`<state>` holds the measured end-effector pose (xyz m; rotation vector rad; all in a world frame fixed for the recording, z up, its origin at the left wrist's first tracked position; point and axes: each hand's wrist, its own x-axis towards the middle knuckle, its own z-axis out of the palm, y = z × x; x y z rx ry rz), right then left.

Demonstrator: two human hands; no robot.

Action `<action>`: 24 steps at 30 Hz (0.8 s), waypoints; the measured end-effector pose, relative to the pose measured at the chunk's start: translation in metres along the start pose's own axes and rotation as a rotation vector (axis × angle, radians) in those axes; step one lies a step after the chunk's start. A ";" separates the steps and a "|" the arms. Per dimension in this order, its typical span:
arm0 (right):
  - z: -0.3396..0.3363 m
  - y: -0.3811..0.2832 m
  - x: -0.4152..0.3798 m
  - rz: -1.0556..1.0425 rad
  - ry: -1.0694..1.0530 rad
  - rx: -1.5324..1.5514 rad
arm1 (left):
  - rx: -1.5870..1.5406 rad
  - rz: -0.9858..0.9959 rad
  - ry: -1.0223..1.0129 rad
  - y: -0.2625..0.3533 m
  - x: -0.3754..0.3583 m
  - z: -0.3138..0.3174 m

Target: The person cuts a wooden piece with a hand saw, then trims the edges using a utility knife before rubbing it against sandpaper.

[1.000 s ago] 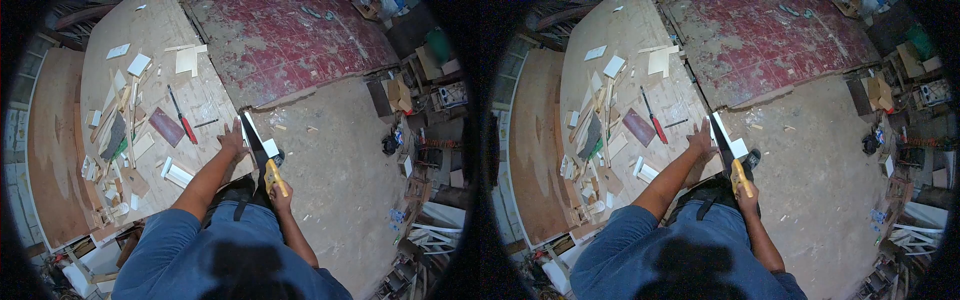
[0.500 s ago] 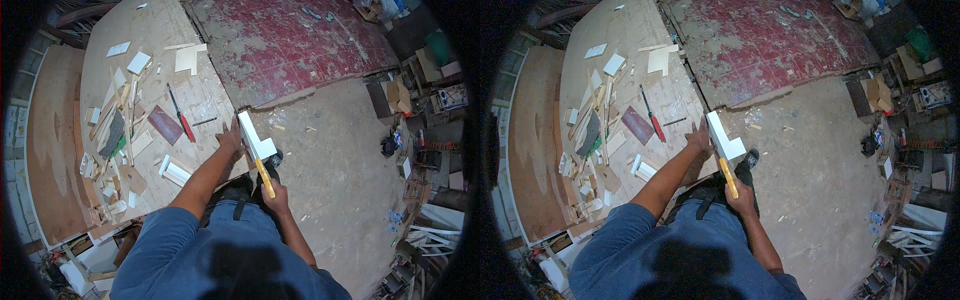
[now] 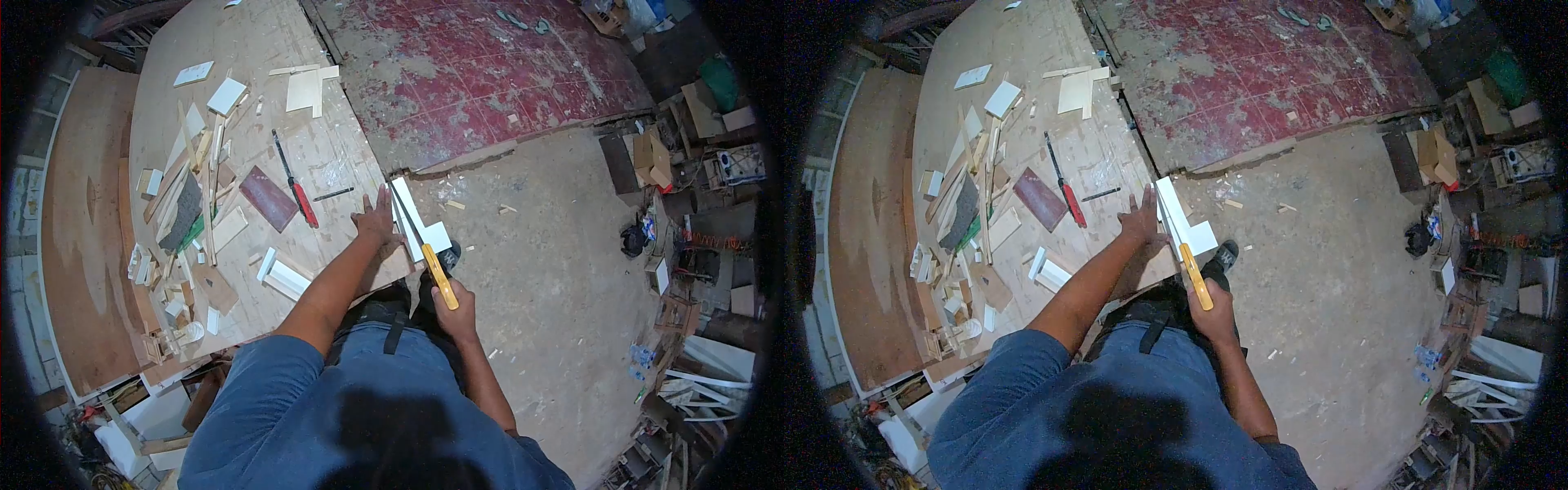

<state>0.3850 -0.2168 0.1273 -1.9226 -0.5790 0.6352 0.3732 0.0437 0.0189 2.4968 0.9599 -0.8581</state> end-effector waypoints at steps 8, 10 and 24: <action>-0.017 -0.049 0.022 0.086 -0.007 0.037 | -0.009 0.023 0.010 -0.002 -0.001 0.001; -0.016 -0.044 0.027 -0.003 0.198 0.123 | -0.033 0.016 0.023 -0.001 -0.008 -0.003; 0.017 0.119 0.147 0.061 0.111 -0.500 | -0.168 0.023 0.075 -0.002 -0.024 -0.008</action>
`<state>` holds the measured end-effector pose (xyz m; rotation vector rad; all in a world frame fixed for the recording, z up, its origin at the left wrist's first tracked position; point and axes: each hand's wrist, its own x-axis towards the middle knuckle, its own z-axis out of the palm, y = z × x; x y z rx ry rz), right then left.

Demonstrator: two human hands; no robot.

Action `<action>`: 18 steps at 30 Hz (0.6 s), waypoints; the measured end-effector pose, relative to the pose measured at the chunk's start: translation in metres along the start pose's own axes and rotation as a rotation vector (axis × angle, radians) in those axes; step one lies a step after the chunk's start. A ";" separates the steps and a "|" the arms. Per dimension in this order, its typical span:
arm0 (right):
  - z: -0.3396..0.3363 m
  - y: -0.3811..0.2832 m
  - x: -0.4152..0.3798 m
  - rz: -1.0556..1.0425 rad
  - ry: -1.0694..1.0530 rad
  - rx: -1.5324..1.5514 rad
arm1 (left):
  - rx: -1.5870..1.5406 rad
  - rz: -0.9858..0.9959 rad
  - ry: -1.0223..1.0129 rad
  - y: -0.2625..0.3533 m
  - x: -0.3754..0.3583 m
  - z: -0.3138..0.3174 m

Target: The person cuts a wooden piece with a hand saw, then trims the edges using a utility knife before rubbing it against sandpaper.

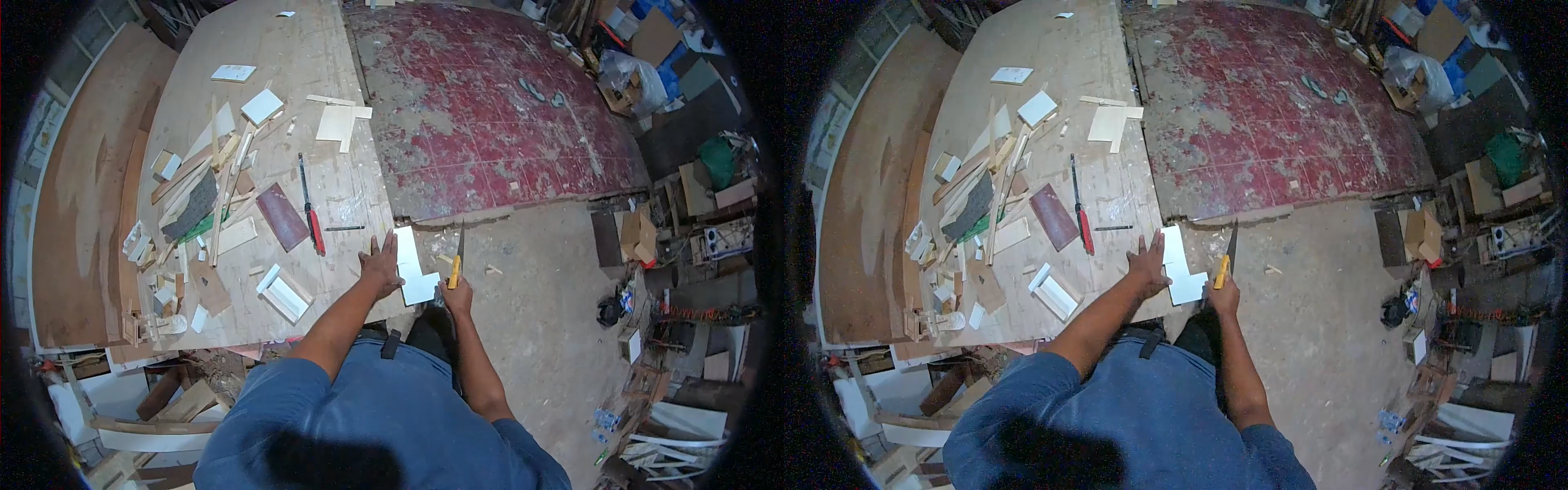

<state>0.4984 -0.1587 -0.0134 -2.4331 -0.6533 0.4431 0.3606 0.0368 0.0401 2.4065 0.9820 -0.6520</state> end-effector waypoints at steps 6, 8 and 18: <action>0.013 0.010 0.027 0.063 -0.324 0.035 | -0.032 -0.026 0.065 0.008 -0.004 0.003; 0.016 0.013 0.031 0.123 -0.382 0.038 | -0.047 -0.040 0.094 0.014 -0.010 0.010; -0.002 0.001 0.049 0.022 -0.549 0.015 | -0.568 -1.080 0.338 0.084 0.031 0.078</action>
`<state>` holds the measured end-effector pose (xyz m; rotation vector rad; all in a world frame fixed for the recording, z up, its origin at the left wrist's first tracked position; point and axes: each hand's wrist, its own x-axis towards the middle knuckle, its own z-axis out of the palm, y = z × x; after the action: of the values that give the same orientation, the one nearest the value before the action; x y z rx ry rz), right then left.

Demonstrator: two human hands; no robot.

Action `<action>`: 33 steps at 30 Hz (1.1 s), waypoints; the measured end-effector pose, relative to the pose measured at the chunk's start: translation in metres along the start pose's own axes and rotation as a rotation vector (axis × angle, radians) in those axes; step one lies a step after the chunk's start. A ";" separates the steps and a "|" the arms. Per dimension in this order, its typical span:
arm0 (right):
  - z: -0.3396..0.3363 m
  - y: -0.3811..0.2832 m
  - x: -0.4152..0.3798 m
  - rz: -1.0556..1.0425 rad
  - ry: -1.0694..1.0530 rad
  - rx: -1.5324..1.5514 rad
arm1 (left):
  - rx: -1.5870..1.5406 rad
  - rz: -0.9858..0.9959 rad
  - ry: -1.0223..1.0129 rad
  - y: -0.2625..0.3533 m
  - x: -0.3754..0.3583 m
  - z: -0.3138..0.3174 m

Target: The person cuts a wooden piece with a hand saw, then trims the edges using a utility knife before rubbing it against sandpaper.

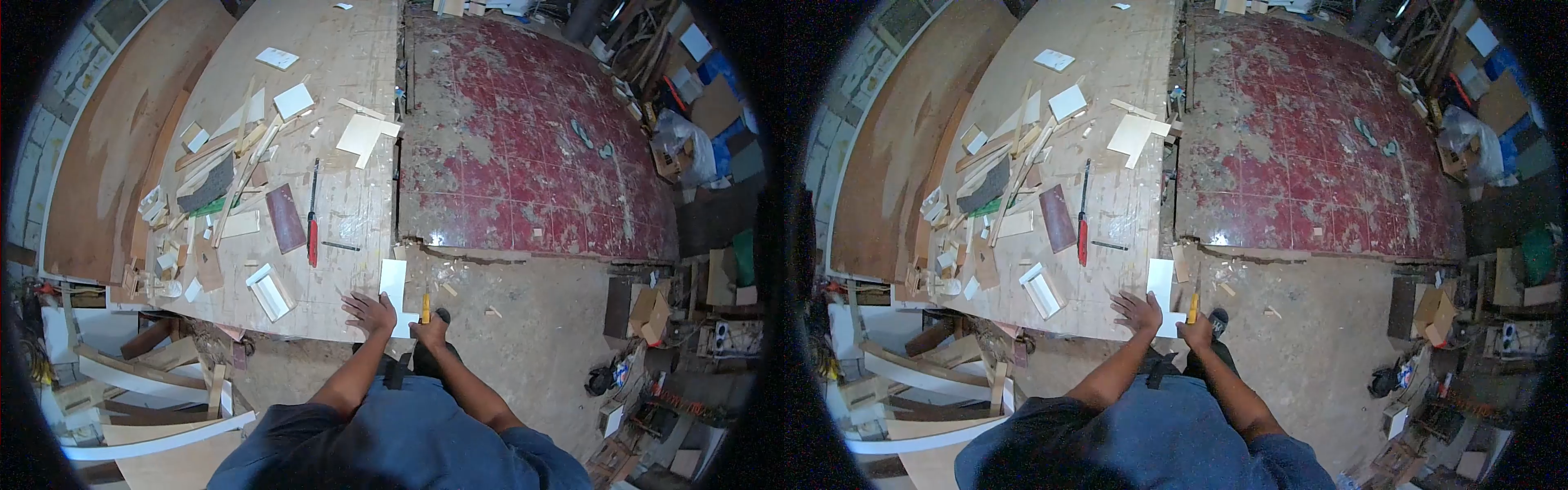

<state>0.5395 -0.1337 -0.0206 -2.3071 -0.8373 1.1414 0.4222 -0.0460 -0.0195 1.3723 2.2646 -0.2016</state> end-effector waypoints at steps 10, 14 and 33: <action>-0.008 -0.002 0.014 0.031 -0.139 0.020 | 0.009 -0.065 0.241 -0.001 0.008 0.026; 0.004 0.010 0.018 0.049 -0.079 0.024 | -0.001 -0.106 0.181 0.002 0.004 0.012; -0.038 -0.147 0.007 -0.260 -0.004 0.366 | 0.245 -0.156 0.389 -0.012 0.032 0.061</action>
<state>0.5261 -0.0265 0.0863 -1.8412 -0.8237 1.0809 0.4199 -0.0487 -0.0893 1.4578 2.7497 -0.2937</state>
